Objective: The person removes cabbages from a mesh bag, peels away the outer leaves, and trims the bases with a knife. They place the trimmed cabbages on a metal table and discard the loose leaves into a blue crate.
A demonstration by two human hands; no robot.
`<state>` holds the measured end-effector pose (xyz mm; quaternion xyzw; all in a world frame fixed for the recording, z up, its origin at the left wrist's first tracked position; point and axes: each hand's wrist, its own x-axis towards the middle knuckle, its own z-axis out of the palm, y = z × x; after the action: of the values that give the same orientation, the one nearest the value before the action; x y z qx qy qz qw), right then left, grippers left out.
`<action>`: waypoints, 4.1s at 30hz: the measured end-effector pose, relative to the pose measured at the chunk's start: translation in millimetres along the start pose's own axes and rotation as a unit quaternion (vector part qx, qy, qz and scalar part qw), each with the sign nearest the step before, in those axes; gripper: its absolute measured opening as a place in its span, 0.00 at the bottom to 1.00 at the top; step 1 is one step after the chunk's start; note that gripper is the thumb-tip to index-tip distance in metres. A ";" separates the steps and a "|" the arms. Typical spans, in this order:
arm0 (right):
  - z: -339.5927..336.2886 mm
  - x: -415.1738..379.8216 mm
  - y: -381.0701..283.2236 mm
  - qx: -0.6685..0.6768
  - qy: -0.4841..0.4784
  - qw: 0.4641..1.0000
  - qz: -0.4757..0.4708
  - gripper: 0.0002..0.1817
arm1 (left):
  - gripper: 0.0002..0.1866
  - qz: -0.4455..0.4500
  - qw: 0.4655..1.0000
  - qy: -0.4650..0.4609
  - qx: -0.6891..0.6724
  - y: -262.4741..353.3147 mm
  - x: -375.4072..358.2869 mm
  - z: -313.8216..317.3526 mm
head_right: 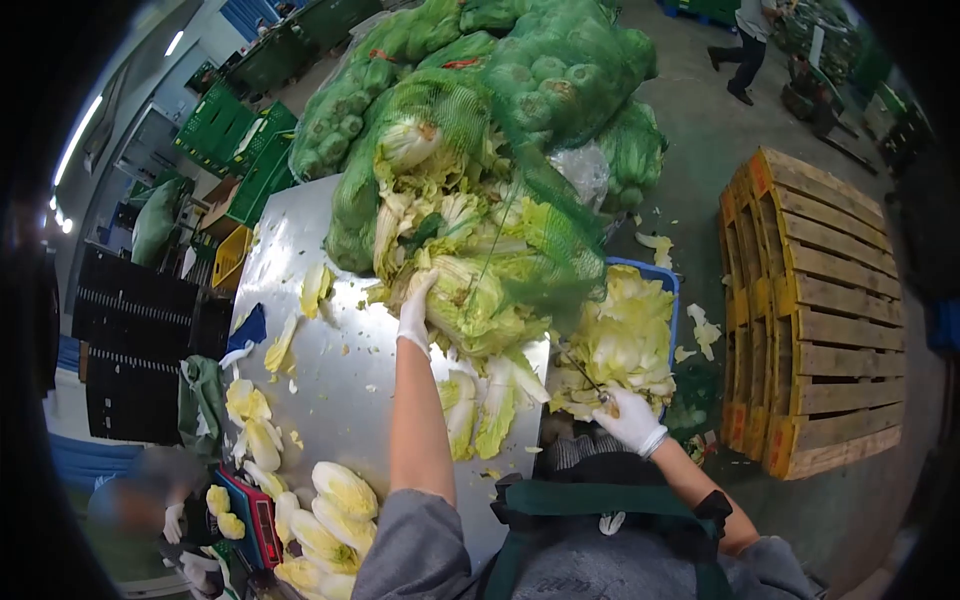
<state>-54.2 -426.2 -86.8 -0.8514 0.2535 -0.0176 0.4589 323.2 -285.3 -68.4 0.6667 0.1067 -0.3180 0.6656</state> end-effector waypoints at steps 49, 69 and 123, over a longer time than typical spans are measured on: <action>22.9 -24.0 -56.6 0.072 -0.005 0.997 0.023 0.15 | 0.65 0.275 0.636 -0.074 0.717 -56.0 -168.5 -13.0; 58.2 38.5 -98.9 -0.098 -0.087 0.989 0.066 0.10 | 0.64 0.221 0.677 -0.011 0.702 -69.6 -165.0 -3.8; -25.9 30.0 19.8 -0.106 0.089 0.968 0.208 0.18 | 0.52 0.239 0.963 -0.113 0.057 -94.7 -143.2 -38.3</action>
<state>-43.1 -468.6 -93.5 -0.8188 0.4651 0.0294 0.3351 169.5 -199.8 -68.3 0.6691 -0.1499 -0.2280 0.6913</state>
